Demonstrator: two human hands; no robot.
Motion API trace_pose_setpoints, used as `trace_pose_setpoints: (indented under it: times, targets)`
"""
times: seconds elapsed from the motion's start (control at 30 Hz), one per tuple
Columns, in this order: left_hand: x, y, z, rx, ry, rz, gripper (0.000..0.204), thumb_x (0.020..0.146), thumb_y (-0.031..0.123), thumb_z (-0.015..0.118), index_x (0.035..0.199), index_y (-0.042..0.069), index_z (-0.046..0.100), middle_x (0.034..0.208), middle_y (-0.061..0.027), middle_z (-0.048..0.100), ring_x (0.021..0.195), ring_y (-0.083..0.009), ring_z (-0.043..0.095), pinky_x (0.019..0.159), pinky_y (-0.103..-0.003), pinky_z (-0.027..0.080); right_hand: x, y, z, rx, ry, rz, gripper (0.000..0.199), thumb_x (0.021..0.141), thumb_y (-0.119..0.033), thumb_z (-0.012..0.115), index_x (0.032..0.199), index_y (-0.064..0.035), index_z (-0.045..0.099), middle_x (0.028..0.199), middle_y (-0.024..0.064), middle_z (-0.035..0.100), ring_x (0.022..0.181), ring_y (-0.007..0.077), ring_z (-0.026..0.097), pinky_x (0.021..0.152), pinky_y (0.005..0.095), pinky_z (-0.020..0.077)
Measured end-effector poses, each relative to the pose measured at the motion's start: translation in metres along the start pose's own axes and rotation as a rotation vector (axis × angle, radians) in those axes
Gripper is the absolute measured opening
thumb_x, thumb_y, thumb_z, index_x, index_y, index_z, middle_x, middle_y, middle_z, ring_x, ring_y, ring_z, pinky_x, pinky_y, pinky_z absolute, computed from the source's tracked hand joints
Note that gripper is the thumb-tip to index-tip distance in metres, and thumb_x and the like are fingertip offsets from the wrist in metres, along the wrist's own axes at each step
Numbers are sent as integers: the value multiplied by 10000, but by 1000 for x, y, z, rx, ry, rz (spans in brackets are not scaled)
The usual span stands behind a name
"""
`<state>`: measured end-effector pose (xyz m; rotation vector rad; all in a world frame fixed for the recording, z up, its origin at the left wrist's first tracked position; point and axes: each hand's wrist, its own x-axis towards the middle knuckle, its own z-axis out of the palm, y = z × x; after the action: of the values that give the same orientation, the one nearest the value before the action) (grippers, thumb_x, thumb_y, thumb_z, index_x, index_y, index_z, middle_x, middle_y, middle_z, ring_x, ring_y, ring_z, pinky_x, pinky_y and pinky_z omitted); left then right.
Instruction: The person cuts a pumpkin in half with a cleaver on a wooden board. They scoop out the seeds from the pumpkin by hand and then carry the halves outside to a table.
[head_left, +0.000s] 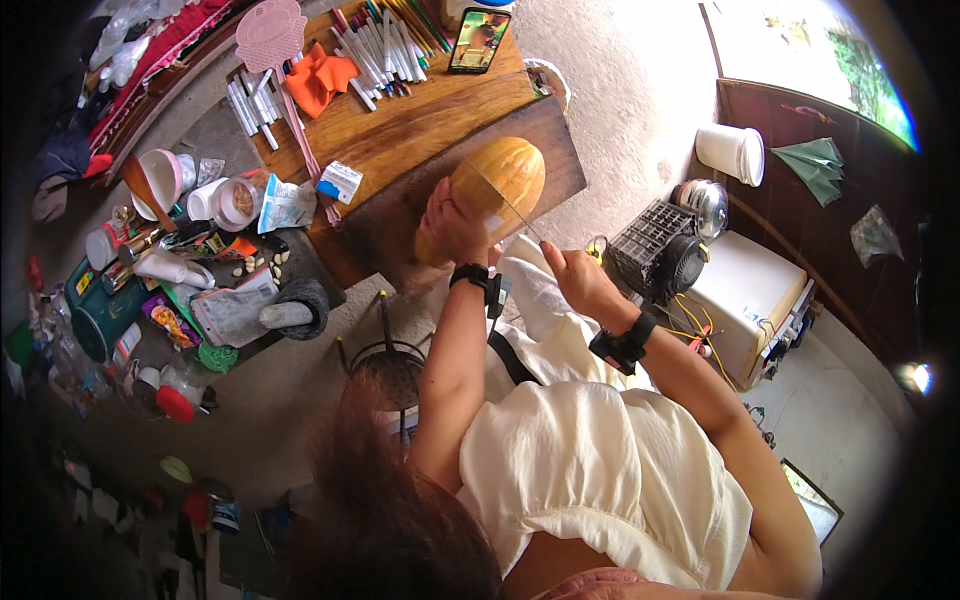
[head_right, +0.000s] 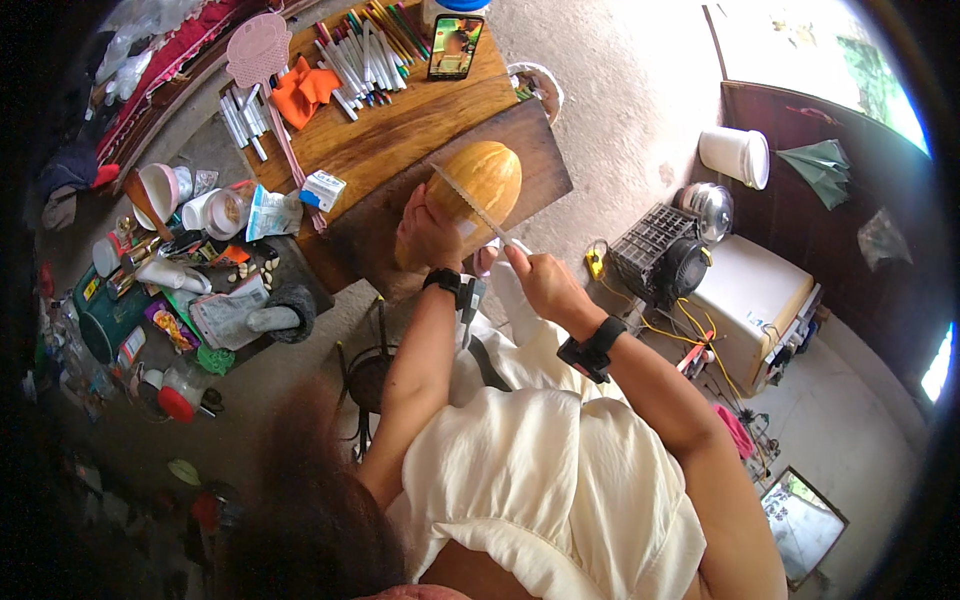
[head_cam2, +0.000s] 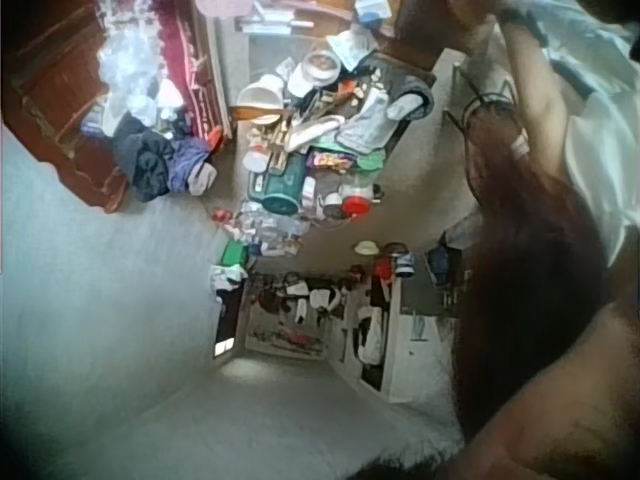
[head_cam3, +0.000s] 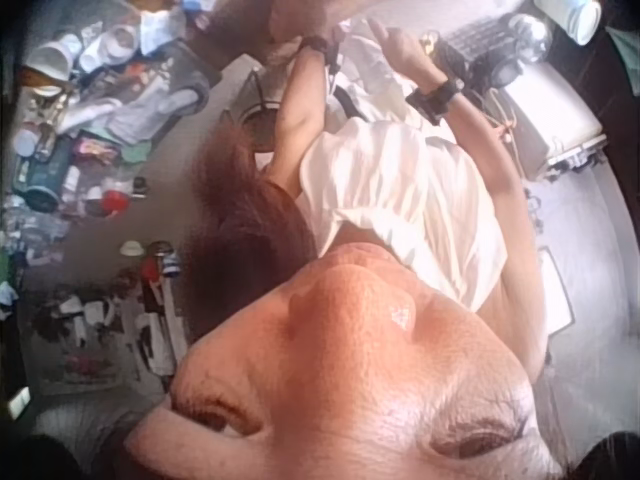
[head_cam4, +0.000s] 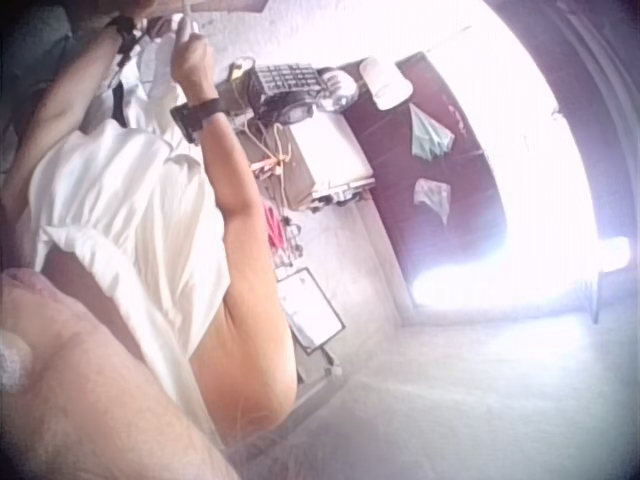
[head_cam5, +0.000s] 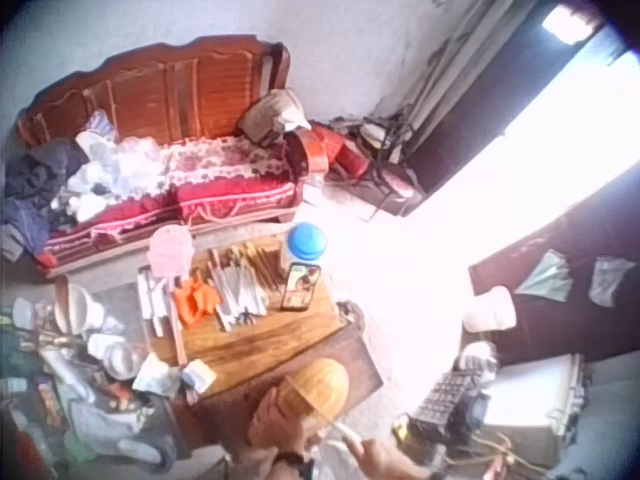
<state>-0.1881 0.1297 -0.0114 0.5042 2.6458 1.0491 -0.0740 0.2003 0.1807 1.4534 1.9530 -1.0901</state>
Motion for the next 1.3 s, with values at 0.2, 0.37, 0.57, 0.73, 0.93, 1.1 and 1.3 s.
trace_pose_setpoints:
  times: [0.2, 0.37, 0.57, 0.73, 0.93, 1.1, 1.3]
  targets:
    - [6, -8, -1, -11, 23, -14, 381, 1022, 334, 410, 1163, 90, 666, 1213, -24, 681, 1132, -224, 620, 940, -442, 421, 25, -29, -15, -54, -143, 104, 747, 1019, -550, 378, 802, 112, 648, 777, 374, 594, 861, 486, 649, 762, 488, 492]
    - [15, -5, -5, -83, -42, -146, 369, 1019, 325, 430, 1152, 83, 675, 1192, -35, 688, 1120, -240, 620, 958, -452, 402, 43, -19, 1, -144, -85, 64, 734, 1011, -570, 379, 830, 83, 662, 837, 361, 616, 875, 493, 640, 789, 501, 487]
    - [12, -2, -6, -117, 5, -98, 387, 1027, 330, 417, 1149, 75, 682, 1185, -64, 689, 1129, -258, 615, 977, -453, 393, 44, 5, 7, -89, -36, -6, 781, 989, -614, 392, 823, 103, 654, 819, 369, 609, 860, 484, 650, 768, 498, 489]
    - [10, -6, -9, -133, -18, -81, 415, 1029, 332, 412, 1125, 38, 688, 1182, -111, 687, 1110, -293, 622, 968, -445, 430, 40, -3, 0, -112, -95, 2, 808, 980, -638, 388, 823, 108, 656, 811, 368, 608, 825, 474, 658, 739, 503, 487]
    - [-3, -1, -2, -98, 79, -1, 399, 1020, 313, 426, 1081, 28, 700, 1139, -110, 701, 1057, -303, 642, 920, -440, 469, 33, 23, 4, -55, -2, -239, 604, 961, -439, 583, 739, 123, 593, 600, 287, 531, 503, 268, 538, 559, 460, 447]
    - [-8, -2, 3, -10, 170, 82, 406, 1012, 292, 435, 1039, -5, 711, 1077, -142, 717, 979, -343, 669, 886, -424, 519, 32, 23, 0, -130, -20, -77, 347, 855, -263, 599, 942, 67, 659, 881, 331, 630, 853, 471, 652, 733, 489, 518]
    - [-3, -7, 7, -71, 103, 10, 362, 1007, 291, 445, 1107, 45, 691, 1162, -106, 694, 1093, -286, 635, 949, -438, 451, 45, 46, 17, -139, 107, -127, 304, 830, -213, 596, 743, 76, 628, 709, 320, 564, 609, 396, 637, 597, 478, 482]
